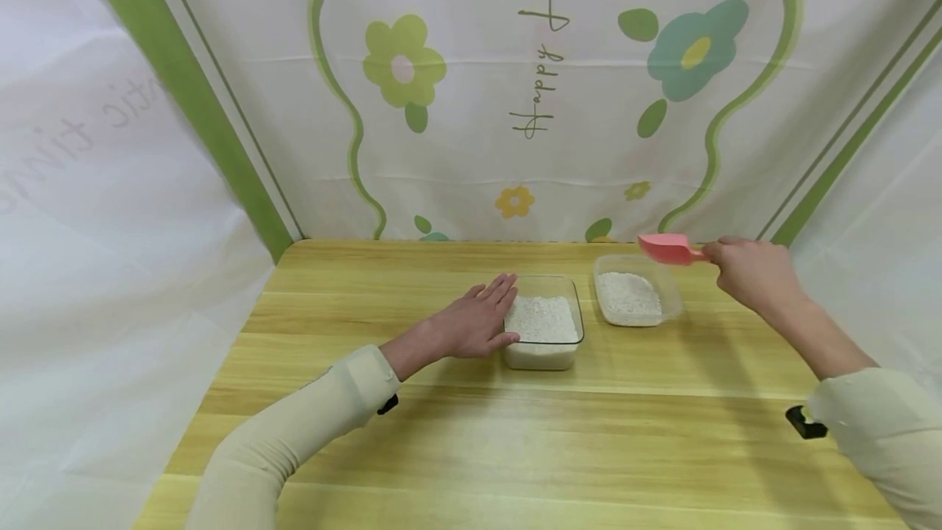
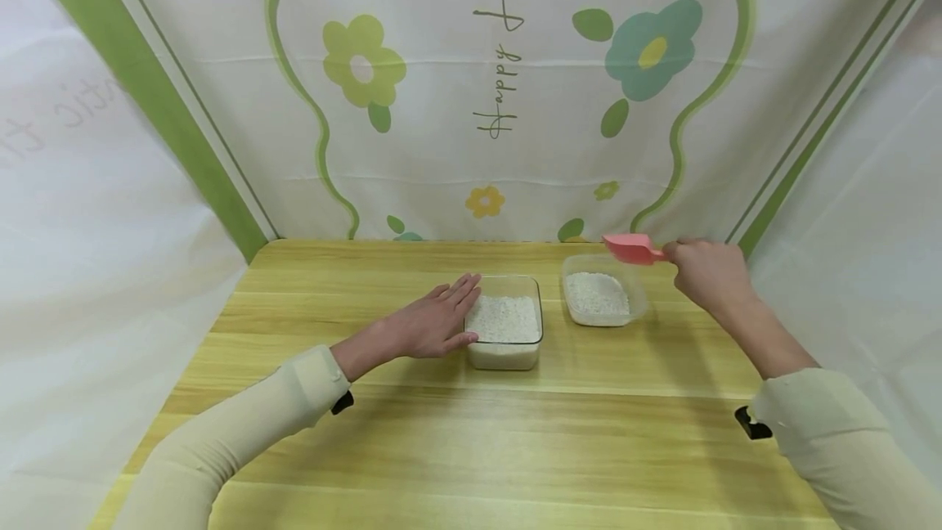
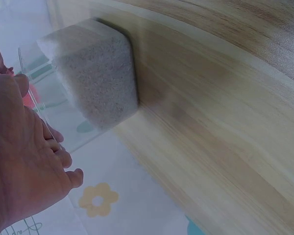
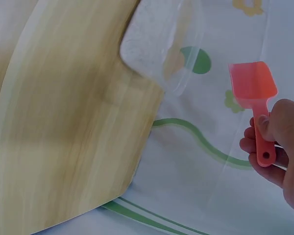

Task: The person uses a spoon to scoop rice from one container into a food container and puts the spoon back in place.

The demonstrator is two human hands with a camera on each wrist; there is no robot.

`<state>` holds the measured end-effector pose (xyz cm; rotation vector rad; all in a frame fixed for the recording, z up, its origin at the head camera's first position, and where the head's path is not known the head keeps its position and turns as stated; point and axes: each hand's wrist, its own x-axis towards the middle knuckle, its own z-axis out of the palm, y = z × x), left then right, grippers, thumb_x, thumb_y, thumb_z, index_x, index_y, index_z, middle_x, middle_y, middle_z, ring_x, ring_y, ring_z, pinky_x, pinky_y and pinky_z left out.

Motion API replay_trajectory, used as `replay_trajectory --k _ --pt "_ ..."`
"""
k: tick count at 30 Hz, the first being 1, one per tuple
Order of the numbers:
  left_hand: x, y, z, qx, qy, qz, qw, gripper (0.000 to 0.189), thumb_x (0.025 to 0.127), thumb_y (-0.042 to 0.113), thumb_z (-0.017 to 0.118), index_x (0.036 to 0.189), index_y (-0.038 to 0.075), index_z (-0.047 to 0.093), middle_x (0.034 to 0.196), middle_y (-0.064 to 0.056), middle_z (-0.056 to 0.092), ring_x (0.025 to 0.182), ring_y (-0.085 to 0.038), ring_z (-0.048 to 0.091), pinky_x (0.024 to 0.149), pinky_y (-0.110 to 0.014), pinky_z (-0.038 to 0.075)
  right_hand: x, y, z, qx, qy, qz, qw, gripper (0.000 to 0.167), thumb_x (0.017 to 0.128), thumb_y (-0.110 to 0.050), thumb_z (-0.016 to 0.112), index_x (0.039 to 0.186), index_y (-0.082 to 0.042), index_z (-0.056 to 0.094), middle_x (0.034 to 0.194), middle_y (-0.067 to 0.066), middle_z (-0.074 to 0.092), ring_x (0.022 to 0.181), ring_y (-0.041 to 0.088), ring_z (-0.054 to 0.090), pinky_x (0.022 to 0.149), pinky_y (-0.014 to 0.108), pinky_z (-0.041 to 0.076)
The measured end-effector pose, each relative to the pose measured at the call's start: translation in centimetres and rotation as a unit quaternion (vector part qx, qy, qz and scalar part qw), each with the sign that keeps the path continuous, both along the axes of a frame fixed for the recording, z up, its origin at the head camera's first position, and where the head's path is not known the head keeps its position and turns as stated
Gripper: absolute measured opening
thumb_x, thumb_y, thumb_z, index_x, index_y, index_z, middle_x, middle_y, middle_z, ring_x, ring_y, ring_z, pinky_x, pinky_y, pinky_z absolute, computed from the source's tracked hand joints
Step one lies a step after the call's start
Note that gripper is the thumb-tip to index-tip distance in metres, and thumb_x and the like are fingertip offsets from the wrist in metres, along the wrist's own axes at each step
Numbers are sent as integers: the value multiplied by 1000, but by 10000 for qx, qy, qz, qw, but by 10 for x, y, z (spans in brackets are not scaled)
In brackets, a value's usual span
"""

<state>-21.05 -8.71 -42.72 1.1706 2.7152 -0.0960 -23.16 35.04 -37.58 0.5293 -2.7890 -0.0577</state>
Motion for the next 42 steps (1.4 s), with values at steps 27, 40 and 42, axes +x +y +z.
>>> replay_trajectory --k 27,40,42 --pt "-3 -4 -6 16 -43 26 10000 82 104 60 25 161 4 7 169 -12 -4 157 -23 -3 125 -45 20 30 -140 47 1086 -261 1771 9778 28 69 14 69 78 -12 72 71 -2 64 57 18 57 45 34 43" --pt "-2 -2 -4 25 39 -43 10000 81 104 60 25 161 3 11 169 -12 -2 157 -24 -1 124 -46 22 12 -198 19 2151 765 2613 9379 39 87 -15 75 55 -15 54 53 -1 52 47 10 39 41 27 41" --pt "-2 -2 -3 32 52 -46 10000 81 104 60 26 160 3 12 169 -12 -2 157 -24 -1 124 -46 22 10 -202 14 2155 840 2611 9372 39 88 -24 74 55 -17 54 50 -3 46 48 8 30 41 27 40"
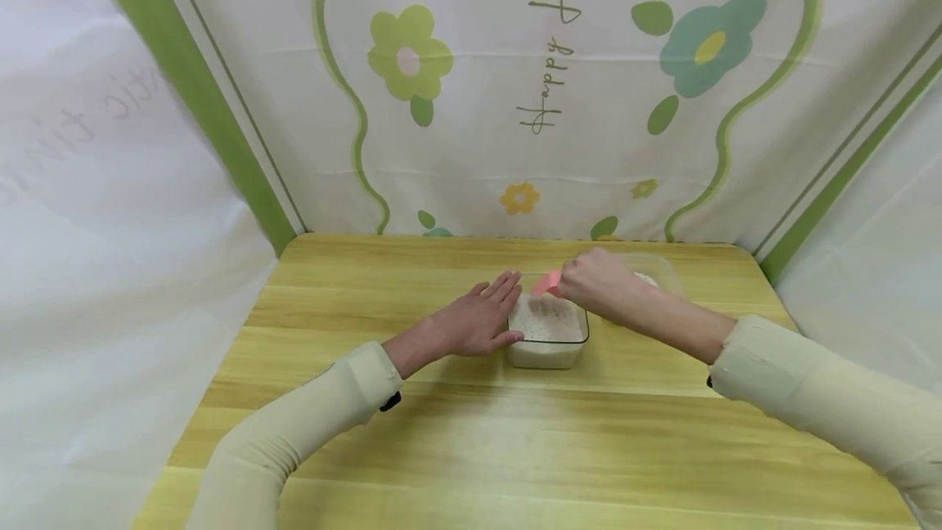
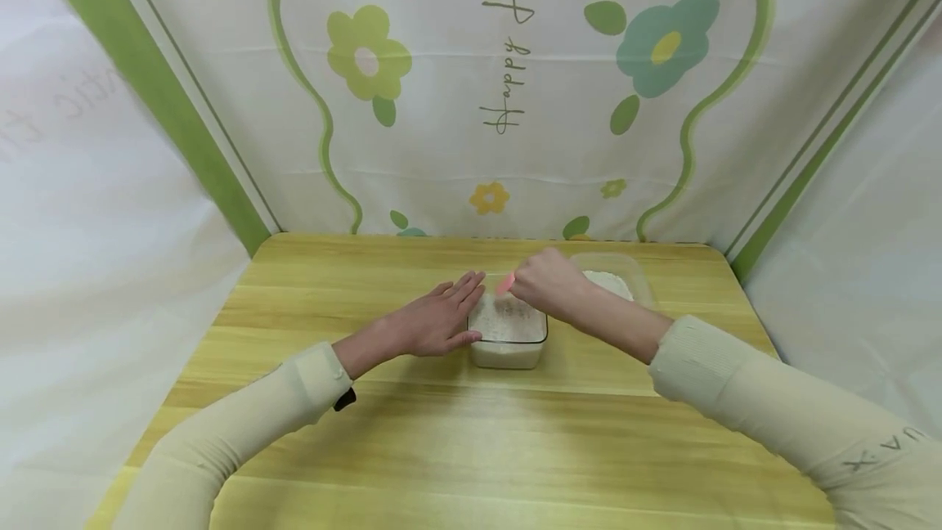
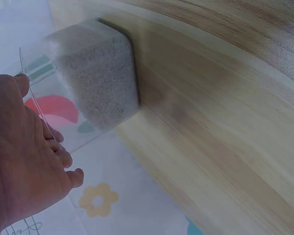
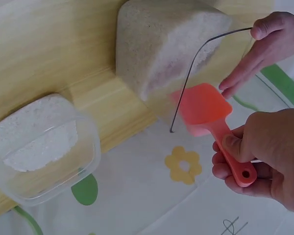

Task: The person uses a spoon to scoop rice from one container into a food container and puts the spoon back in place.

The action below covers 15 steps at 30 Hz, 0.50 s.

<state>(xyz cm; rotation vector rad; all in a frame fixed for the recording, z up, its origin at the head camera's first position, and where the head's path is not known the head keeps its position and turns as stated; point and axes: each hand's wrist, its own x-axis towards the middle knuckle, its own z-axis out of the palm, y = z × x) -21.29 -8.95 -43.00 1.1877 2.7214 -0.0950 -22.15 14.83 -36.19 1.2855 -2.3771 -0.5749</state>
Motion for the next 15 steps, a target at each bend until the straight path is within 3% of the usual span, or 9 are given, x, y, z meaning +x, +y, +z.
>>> replay_trajectory --k 4,7,10,15 --pt "0 1 1 -41 9 -4 10000 81 104 60 26 160 3 12 169 -12 -2 157 -24 -1 124 -46 22 -3 -7 -10 146 224 43 9996 19 85 -17 76 69 -25 68 46 -6 38 52 7 18 40 24 36" --pt "-1 1 2 -58 33 -2 10000 81 104 60 27 160 3 12 169 -12 -1 157 -24 0 124 -46 22 -5 -10 -17 239 250 73 9994 21 82 -10 77 70 -27 72 45 -7 44 51 6 18 40 22 36" --pt "-1 2 2 -84 56 11 9999 81 104 60 27 160 3 12 169 -12 0 157 -24 1 124 -45 22 -8 -13 -20 236 -8 -1 9997 24 79 -9 78 60 -20 69 51 -5 55 48 5 28 42 24 42" --pt "-1 3 2 -107 -39 58 9999 81 104 60 28 160 4 11 169 -12 0 157 -23 0 124 -45 22 -14 -11 -17 374 -756 -178 9963 22 83 -5 74 64 -13 66 64 1 64 53 15 54 49 32 50"
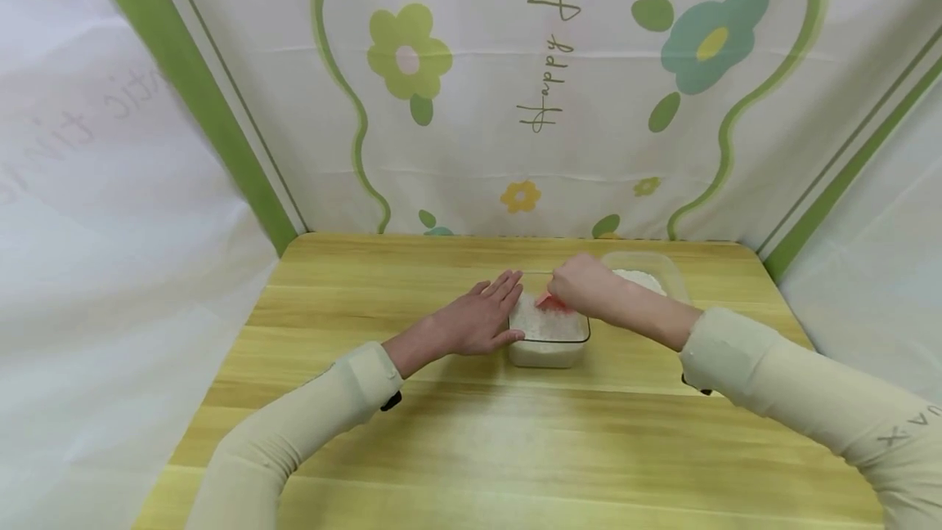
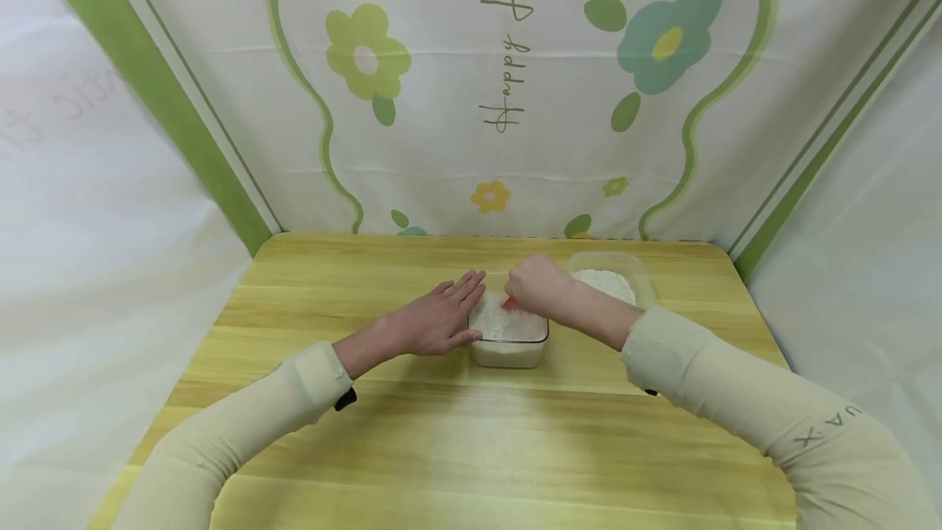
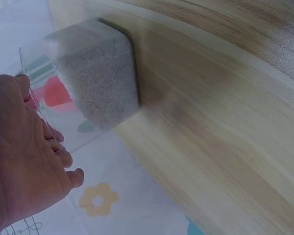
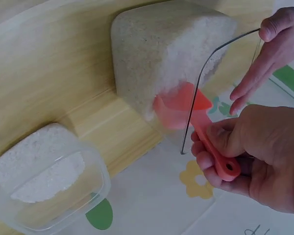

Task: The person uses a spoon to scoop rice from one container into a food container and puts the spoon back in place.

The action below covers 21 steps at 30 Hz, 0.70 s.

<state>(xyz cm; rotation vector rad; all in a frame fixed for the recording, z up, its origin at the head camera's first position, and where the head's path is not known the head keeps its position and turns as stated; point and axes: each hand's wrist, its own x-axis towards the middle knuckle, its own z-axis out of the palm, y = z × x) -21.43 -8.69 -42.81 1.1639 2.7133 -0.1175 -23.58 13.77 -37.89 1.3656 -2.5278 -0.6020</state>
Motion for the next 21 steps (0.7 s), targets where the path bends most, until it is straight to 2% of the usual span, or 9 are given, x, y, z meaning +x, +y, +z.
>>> replay_trajectory --k 3,8,12,17,19,21 --pt "0 0 0 6 23 -9 10000 81 104 60 29 160 3 13 169 -13 1 157 -24 1 124 -45 22 -3 1 4 50 -564 -224 9981 24 88 -3 68 66 -10 63 67 5 63 55 20 56 50 35 50" --pt "0 1 1 1 63 -21 10000 81 104 59 29 160 2 13 169 -13 1 157 -24 1 124 -45 21 -8 0 11 70 -1411 -636 9879 23 90 0 63 69 -8 62 69 7 61 57 19 54 52 35 49" --pt "0 1 1 5 -20 6 10000 81 104 59 29 160 3 11 169 -12 -1 157 -24 1 125 -45 21 -12 2 12 -54 -2004 -677 9774 27 88 1 64 65 -12 56 62 -2 51 55 11 42 50 27 39" --pt "1 1 0 -26 -3 44 10000 81 105 59 28 160 3 10 169 -12 -2 157 -23 0 125 -44 21 -20 6 11 -463 -2900 -758 9529 47 80 9 63 51 -19 37 52 -9 24 53 7 17 51 22 17" --pt "1 1 0 -29 10 45 10000 81 105 59 27 160 3 10 169 -12 -2 157 -23 0 125 -44 21 -23 8 10 -537 -3236 -884 9405 50 80 9 60 48 -20 36 46 -11 24 48 4 18 49 21 16" --pt "1 1 0 -21 5 31 10000 81 105 59 27 160 3 10 169 -12 -2 157 -23 0 125 -44 21 -25 10 8 -615 -3523 -1036 9281 49 82 9 57 45 -19 44 41 -12 33 41 1 27 47 19 21"
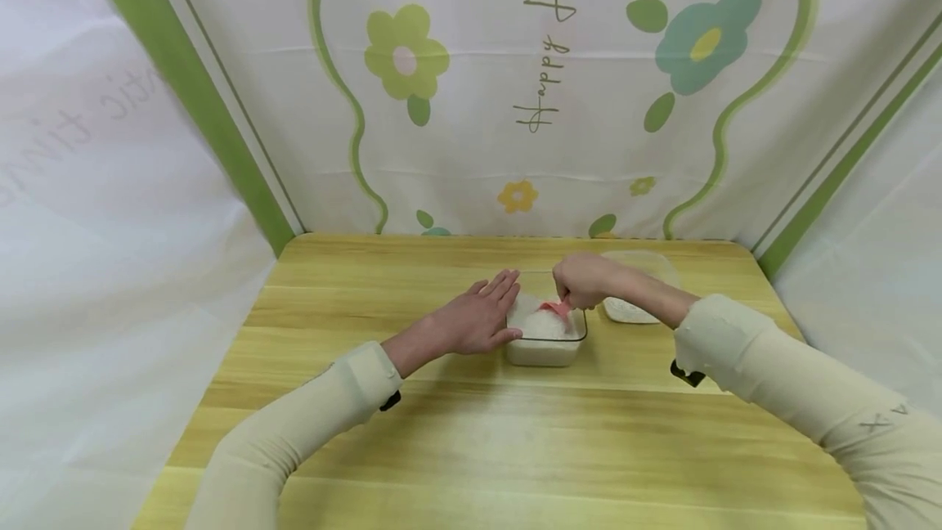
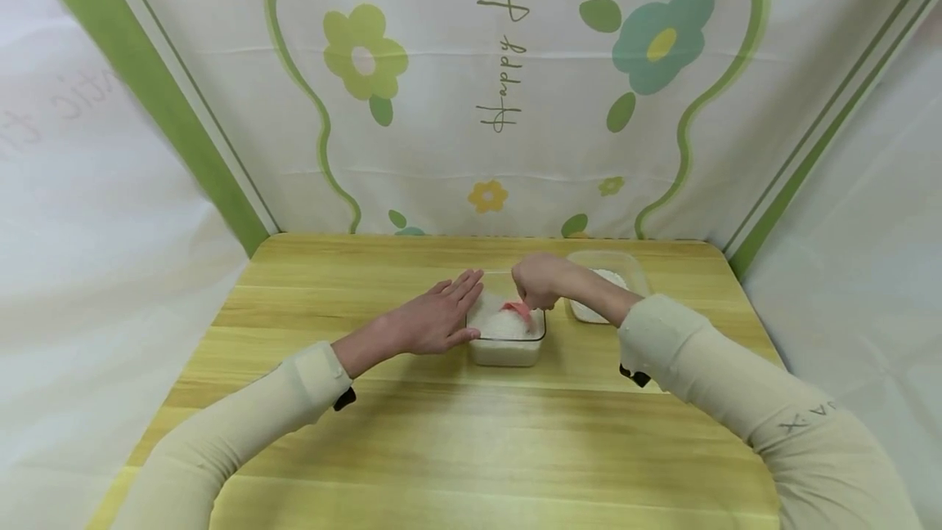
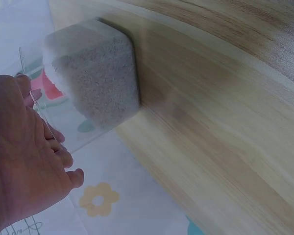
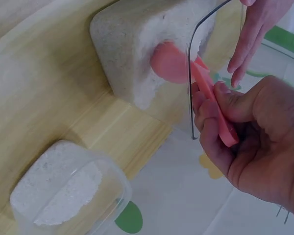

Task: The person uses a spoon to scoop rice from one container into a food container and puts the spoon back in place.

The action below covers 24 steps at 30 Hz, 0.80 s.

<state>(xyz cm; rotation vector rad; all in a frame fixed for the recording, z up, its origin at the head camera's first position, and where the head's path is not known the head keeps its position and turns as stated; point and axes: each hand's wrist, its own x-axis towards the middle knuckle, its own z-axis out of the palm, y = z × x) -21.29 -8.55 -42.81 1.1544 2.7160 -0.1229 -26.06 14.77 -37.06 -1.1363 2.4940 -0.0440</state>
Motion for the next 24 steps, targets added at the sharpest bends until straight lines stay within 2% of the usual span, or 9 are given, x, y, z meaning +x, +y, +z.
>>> replay_trajectory --k 3,4,6,11,13,16,19,24 --pt "0 0 -1 8 -16 -14 10000 81 105 59 27 160 2 11 169 -13 -1 157 -24 0 125 -45 21 -2 3 -2 -91 -443 -255 9987 42 87 5 57 50 -14 61 44 -6 55 41 2 49 48 18 33" --pt "0 0 0 2 -17 -16 10000 81 105 59 27 160 2 11 169 -13 -1 157 -24 0 125 -45 21 -2 5 -3 -135 -572 -333 9977 40 88 3 56 53 -11 65 47 -4 59 42 4 52 49 18 35" --pt "0 -1 0 7 -12 -10 10000 81 105 59 27 160 2 11 169 -13 -1 157 -24 1 125 -45 21 -2 7 -3 -250 -801 -472 9954 39 92 1 56 57 -10 69 50 0 64 44 5 55 50 18 39" --pt "-1 0 0 16 12 -23 10000 81 104 59 27 160 2 12 169 -13 -1 157 -24 1 124 -45 22 0 15 -3 -614 -1336 -845 9855 41 94 2 54 57 -9 67 50 -1 61 44 6 54 48 18 42" --pt "-1 0 0 19 9 -44 10000 82 104 60 27 160 2 11 169 -13 -1 157 -24 1 124 -45 21 1 21 -5 -735 -1578 -1088 9787 40 94 3 54 57 -8 64 49 -3 59 44 6 54 49 18 44" --pt "0 0 0 48 6 -75 10000 81 104 59 27 160 2 11 169 -13 0 157 -25 1 124 -45 22 2 29 -6 -948 -1975 -1538 9635 36 96 2 54 64 -5 69 52 -4 60 48 6 56 52 22 51" --pt "0 0 0 71 13 -67 10000 81 105 59 28 160 1 11 169 -13 -1 157 -25 1 124 -46 21 4 37 -9 -1222 -2312 -1786 9485 31 97 2 52 74 -2 73 56 -3 61 52 6 58 56 26 54" --pt "-1 -1 -2 118 38 -57 9999 81 105 59 28 160 2 11 169 -14 0 157 -25 0 124 -46 21 5 46 -14 -1628 -2687 -1993 9282 30 95 5 47 80 2 73 61 -1 60 54 7 54 56 24 50"
